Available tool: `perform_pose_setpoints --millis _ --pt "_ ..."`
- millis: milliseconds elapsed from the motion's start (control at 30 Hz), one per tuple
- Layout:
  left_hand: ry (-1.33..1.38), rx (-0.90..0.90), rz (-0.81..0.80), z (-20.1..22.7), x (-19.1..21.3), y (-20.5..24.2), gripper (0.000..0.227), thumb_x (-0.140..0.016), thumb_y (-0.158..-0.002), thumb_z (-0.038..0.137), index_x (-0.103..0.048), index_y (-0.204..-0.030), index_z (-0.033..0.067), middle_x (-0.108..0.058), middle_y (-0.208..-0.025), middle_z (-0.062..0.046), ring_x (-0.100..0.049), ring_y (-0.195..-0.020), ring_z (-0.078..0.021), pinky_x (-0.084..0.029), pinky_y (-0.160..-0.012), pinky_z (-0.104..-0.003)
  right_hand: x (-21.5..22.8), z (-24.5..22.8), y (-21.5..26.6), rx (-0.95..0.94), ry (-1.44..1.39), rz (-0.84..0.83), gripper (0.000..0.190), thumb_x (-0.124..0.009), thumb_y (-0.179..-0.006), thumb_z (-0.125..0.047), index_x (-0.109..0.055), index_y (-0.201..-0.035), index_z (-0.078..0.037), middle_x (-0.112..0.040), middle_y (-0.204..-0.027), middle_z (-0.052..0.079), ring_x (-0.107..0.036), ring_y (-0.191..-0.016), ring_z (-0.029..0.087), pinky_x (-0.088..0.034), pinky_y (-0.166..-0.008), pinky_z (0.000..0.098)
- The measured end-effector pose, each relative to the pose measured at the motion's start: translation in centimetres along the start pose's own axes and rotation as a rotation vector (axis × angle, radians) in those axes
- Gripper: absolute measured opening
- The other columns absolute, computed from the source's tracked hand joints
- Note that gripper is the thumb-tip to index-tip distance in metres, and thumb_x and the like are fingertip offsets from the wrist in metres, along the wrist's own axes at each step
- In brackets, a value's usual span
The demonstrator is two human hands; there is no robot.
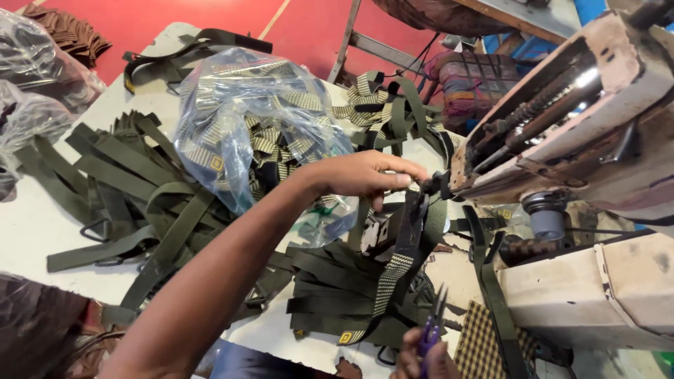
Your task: Stitching and organizing nylon straps for shoe manufacturing using a heavy-duty sewing machine.
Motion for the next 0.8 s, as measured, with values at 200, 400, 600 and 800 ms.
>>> perform_pose_setpoints --millis 200,400,600,800 --pt "-0.567 -0.239 0.200 4.6 0.1 3.1 0.034 -0.075 -0.079 0.013 -0.063 -0.111 0.0161 -0.063 -0.120 -0.001 -0.062 -0.096 -0.0234 -0.050 -0.083 -0.040 -10.0 -0.3 -3.4 -0.046 0.127 0.024 0.055 -0.037 -0.104 -0.053 -0.057 -0.116 -0.003 -0.051 -0.066 0.005 -0.039 -0.044 0.014 -0.037 -0.041 0.0334" --pt "-0.889 -0.397 0.594 8.6 1.5 6.6 0.011 -0.059 -0.083 0.005 -0.056 -0.093 0.0079 -0.061 -0.090 -0.005 -0.062 -0.065 -0.0255 -0.051 -0.057 -0.041 -20.3 -4.0 -9.0 0.073 -0.019 0.241 0.049 -0.038 -0.107 -0.048 -0.053 -0.108 -0.001 -0.043 -0.061 0.002 -0.023 -0.035 0.010 -0.022 -0.030 0.0319" --pt "-0.997 -0.357 0.693 8.0 1.6 8.1 0.019 -0.071 -0.088 0.015 -0.058 -0.101 0.0101 -0.063 -0.092 -0.005 -0.065 -0.064 -0.0234 -0.052 -0.055 -0.039 -24.1 -7.1 -14.8 0.243 -0.136 0.425 0.041 -0.046 -0.109 -0.044 -0.055 -0.100 -0.005 -0.044 -0.061 -0.004 -0.025 -0.037 0.005 -0.024 -0.032 0.0249" --pt "-1.059 -0.317 0.759 8.6 2.7 9.8 0.022 -0.070 -0.090 0.019 -0.055 -0.103 0.0087 -0.063 -0.091 -0.007 -0.064 -0.060 -0.0266 -0.049 -0.051 -0.042 -24.3 -6.8 -15.7 0.260 -0.207 0.416 0.034 -0.047 -0.110 -0.039 -0.054 -0.096 -0.009 -0.038 -0.058 -0.005 -0.020 -0.037 0.004 -0.020 -0.033 0.0229"
Point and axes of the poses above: each hand's wrist, its own y-axis away from the middle knuckle, its own x-axis out of the back of the hand, z = x × y, the point moved 10 cm from there along -y, towards the middle knuckle
